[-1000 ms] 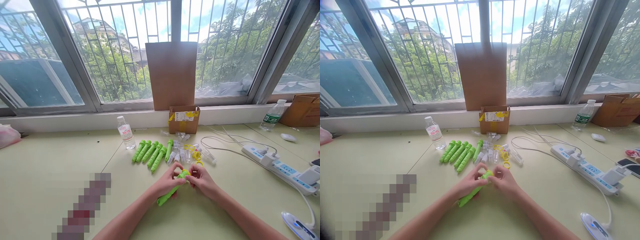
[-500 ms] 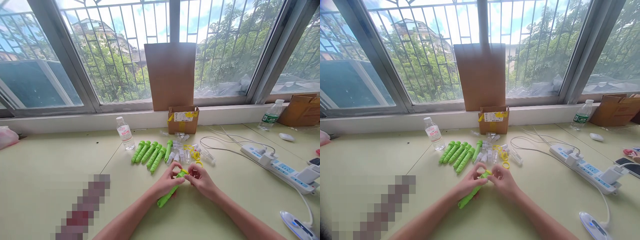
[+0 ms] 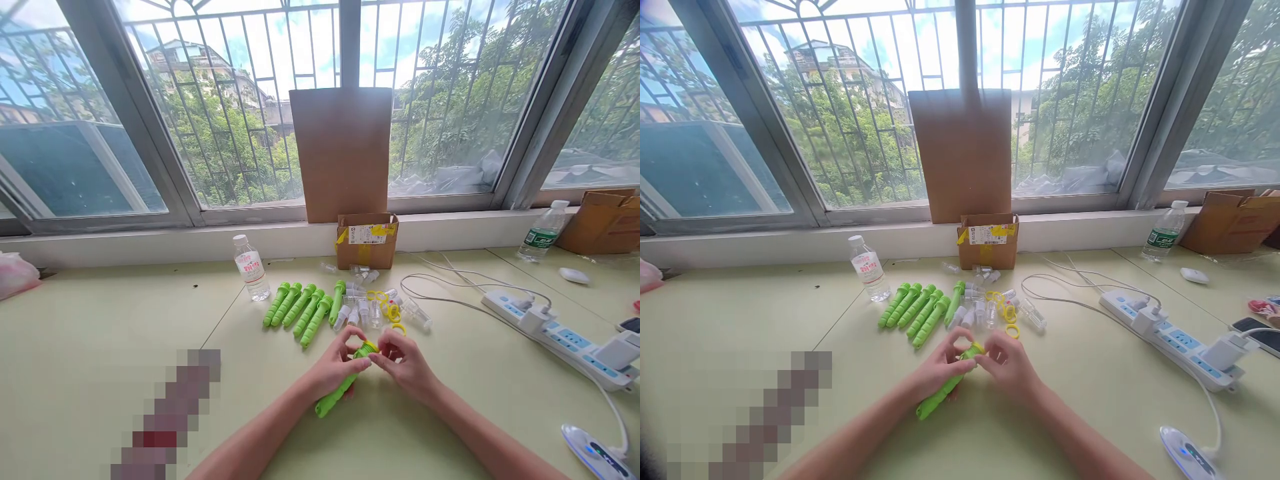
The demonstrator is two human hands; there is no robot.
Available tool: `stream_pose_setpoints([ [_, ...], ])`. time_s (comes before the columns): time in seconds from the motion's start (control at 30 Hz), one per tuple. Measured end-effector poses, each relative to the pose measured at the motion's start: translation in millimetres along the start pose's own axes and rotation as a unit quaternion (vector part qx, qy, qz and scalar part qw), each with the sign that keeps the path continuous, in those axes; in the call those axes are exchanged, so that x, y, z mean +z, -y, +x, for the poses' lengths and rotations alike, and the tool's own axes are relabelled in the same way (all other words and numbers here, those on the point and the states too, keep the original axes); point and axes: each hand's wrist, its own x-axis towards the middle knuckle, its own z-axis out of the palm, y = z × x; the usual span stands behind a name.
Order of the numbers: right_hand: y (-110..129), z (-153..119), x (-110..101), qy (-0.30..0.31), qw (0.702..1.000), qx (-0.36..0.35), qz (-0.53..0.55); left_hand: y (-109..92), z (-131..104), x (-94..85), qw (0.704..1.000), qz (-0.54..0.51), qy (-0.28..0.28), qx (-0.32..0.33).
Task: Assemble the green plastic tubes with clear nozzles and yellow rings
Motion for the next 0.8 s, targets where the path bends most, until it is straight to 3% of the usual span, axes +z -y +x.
stream_pose_setpoints([
  [0.4,0.0,-0.2,2.0,0.003,1.0,0.025,0.016,1.2,2.3,1.0,0.999,-0.038,0.0,0.012],
  [0.8,1.0,-0.1,-0.7,0.072,0.994,0.038,0.079,8.3,7.5,-1.3,0.994,-0.102,0.011,0.04],
])
